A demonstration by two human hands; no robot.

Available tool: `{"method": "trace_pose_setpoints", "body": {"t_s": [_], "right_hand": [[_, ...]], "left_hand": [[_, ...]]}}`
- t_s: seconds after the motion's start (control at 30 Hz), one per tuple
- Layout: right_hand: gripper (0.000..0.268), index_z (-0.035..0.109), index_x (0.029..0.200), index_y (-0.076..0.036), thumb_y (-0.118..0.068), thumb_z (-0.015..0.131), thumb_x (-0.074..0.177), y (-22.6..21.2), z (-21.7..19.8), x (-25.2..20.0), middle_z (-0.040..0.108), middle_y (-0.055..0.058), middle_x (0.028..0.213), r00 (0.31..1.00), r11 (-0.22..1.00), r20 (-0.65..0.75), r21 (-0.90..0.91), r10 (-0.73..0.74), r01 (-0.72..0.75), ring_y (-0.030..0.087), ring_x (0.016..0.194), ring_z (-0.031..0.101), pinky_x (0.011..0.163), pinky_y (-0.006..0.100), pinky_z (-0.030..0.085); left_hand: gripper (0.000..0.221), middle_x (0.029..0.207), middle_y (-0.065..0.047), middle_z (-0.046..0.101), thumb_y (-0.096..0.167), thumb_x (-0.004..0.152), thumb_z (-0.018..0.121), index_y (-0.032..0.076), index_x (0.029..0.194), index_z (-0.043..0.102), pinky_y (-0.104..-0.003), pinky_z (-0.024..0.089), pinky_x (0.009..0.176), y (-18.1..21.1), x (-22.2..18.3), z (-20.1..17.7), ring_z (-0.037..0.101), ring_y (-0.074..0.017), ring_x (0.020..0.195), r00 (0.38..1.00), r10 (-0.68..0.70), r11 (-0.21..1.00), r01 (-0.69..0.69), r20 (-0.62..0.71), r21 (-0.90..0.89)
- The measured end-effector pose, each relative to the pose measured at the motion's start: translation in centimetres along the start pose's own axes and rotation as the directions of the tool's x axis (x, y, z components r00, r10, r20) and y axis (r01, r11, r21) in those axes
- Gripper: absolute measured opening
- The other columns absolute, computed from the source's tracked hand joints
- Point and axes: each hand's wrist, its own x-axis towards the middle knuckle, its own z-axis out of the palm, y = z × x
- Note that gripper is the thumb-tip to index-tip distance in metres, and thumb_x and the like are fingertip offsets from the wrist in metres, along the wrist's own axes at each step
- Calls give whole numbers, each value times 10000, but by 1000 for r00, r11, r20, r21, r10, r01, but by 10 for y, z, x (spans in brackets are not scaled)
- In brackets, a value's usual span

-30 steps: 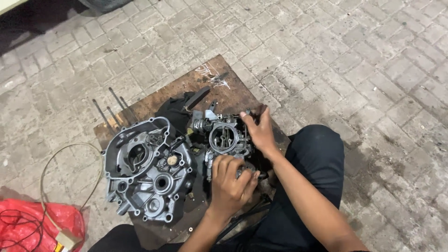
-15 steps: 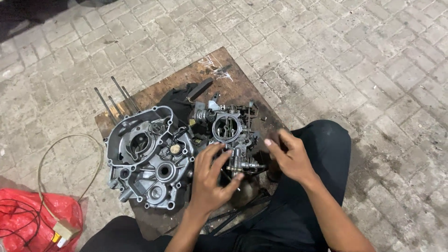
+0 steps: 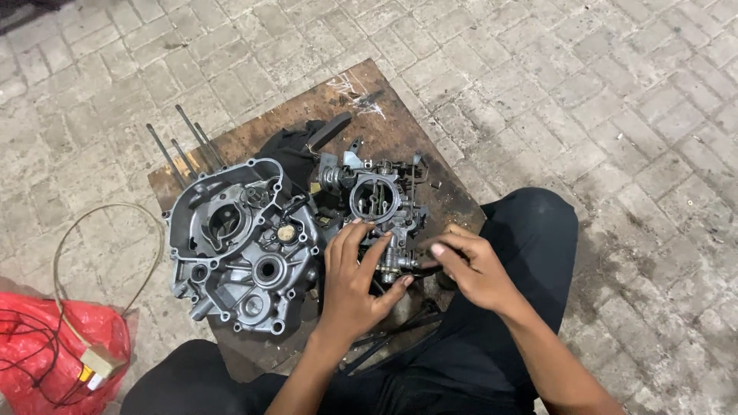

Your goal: A person is seen fine-tuning and inspecting the mechanical linkages and components of a carburetor on a wooden board.

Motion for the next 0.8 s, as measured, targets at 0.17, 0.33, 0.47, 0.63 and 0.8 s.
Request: {"method": "trace_pose_setpoints", "body": {"t_s": [0.17,0.33,0.47,0.63,0.8], "right_hand": [[95,743,933,90,30,686,886,6,-5,1,612,164,687,992,958,-54,269,114,-95,189,602,574,497,332,504],[89,751,913,42,-33,750,865,-33,5,12,723,165,692,999,999,-46,34,5,-4,190,636,635,545,375,507],[74,761,886,1,-41,789,831,-27,18,21,745,181,705,991,986,-5,-100,-135,133,273,606,677,549,401,491],[97,750,803,19,-18,833,772,-25,21,22,694,182,694,998,996,-21,-65,-60,59,261,626,614,561,407,464],[146,733,754,18,-45,864,756,-25,35,24,645,165,644,994,993,-85,-100,-66,57,242,571,572,525,383,421]], "left_hand": [[604,1353,-210,495,411,872,763,40,1332,633,-634,261,1114,-3,-1,3,379,-452,1358,1000,-21,997,21,3,-70],[693,1358,-204,499,426,854,779,32,1391,586,-629,252,1132,-6,-2,7,385,-437,1358,999,-37,993,35,-19,-109],[699,1352,-203,504,432,825,806,23,1353,601,-638,255,1134,-8,-3,7,391,-442,1355,999,-44,992,41,-19,-119],[580,1344,-202,521,348,784,860,20,1225,672,-657,237,1147,-2,1,1,390,-456,1366,995,-68,979,54,-66,-195],[500,1313,-191,551,242,746,891,23,1151,698,-666,330,1106,-1,4,2,416,-486,1360,991,-96,961,69,-90,-268]]}}
